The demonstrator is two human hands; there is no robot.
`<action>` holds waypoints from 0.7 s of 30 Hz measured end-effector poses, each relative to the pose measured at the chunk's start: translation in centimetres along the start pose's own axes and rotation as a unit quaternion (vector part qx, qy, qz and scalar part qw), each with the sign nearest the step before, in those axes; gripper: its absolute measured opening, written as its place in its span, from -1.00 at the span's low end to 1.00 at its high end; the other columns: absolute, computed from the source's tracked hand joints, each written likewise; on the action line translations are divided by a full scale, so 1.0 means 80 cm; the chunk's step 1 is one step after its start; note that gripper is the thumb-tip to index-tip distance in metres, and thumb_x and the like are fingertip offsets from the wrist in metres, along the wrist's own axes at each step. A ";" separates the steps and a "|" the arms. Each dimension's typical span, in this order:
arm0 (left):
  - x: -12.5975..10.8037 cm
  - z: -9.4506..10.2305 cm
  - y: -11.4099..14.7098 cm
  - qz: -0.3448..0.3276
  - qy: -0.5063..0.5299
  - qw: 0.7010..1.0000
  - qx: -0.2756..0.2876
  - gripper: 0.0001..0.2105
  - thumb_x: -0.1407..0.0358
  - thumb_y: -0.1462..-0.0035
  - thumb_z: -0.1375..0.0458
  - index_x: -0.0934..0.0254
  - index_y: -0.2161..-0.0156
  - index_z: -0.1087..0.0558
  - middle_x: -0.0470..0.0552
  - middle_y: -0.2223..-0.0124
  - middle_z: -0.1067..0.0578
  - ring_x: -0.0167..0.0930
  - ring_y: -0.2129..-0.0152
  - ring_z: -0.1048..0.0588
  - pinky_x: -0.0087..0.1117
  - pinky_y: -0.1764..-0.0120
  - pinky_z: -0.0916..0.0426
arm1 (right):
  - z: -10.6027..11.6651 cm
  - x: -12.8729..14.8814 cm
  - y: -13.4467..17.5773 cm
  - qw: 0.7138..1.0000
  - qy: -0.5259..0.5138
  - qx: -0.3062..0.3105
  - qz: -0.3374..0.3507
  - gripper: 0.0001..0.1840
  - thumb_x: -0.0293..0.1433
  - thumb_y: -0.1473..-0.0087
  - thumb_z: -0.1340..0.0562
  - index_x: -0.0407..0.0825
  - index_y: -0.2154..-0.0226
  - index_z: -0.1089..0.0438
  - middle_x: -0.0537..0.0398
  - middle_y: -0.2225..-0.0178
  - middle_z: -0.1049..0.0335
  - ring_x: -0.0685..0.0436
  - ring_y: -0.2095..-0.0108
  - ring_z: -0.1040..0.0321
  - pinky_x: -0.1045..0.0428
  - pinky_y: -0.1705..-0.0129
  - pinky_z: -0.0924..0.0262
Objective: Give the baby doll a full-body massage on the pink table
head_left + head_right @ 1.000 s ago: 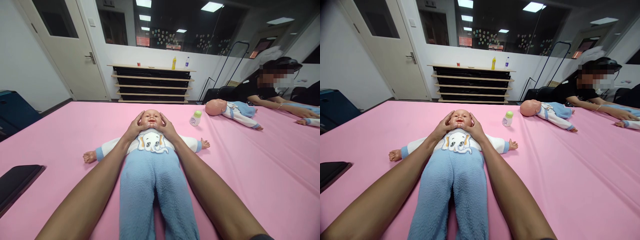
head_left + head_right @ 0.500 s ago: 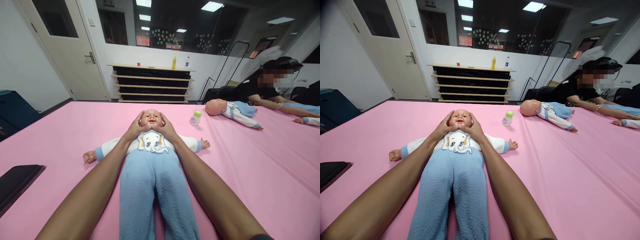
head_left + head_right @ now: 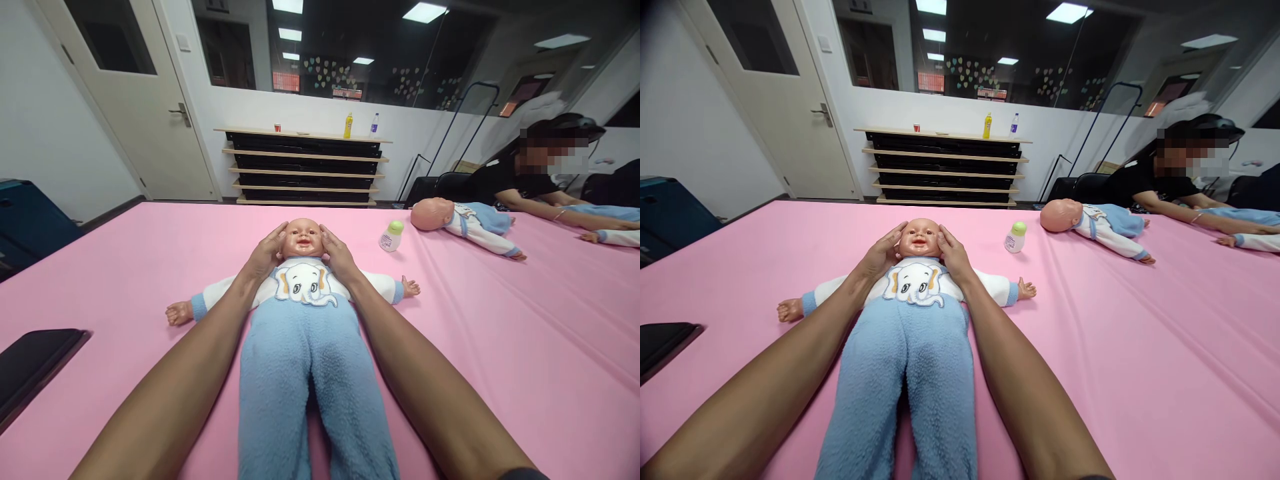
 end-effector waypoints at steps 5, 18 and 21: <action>-0.001 -0.009 0.007 -0.011 -0.059 0.998 0.024 0.01 0.27 0.12 -0.45 0.10 -0.39 0.00 0.13 -0.32 -0.24 -0.10 -0.18 -0.33 -0.14 -0.17 -0.30 | -0.006 0.013 0.011 0.997 0.057 0.021 0.038 0.05 -0.04 0.07 -0.42 0.05 -0.35 0.00 0.06 -0.32 -0.06 -0.24 -0.28 -0.11 -0.10 -0.30 -0.09; -0.001 -0.004 0.003 -0.012 -0.028 0.999 0.026 -0.16 0.27 0.02 -0.37 0.15 -0.34 -0.13 0.13 -0.31 -0.26 -0.09 -0.19 -0.32 -0.13 -0.19 -0.28 | -0.006 0.001 0.005 0.999 -0.023 0.042 0.000 0.05 -0.06 0.04 -0.40 0.02 -0.36 0.06 0.03 -0.29 -0.14 -0.22 -0.22 -0.21 -0.10 -0.24 -0.18; 0.000 -0.001 0.001 -0.007 -0.010 1.000 0.016 -0.23 0.18 -0.05 -0.33 0.21 -0.34 -0.15 0.17 -0.31 -0.24 -0.09 -0.19 -0.32 -0.14 -0.19 -0.29 | -0.002 -0.002 0.003 1.000 -0.017 0.019 -0.007 -0.08 0.03 -0.06 -0.29 0.06 -0.34 0.00 0.07 -0.29 -0.13 -0.21 -0.24 -0.19 -0.14 -0.22 -0.18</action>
Point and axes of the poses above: each hand's wrist, its own y-axis away from the middle knuckle, its own z-axis out of the back of the hand, x = y × z, the point moved 8 cm from there along -y, towards the middle knuckle
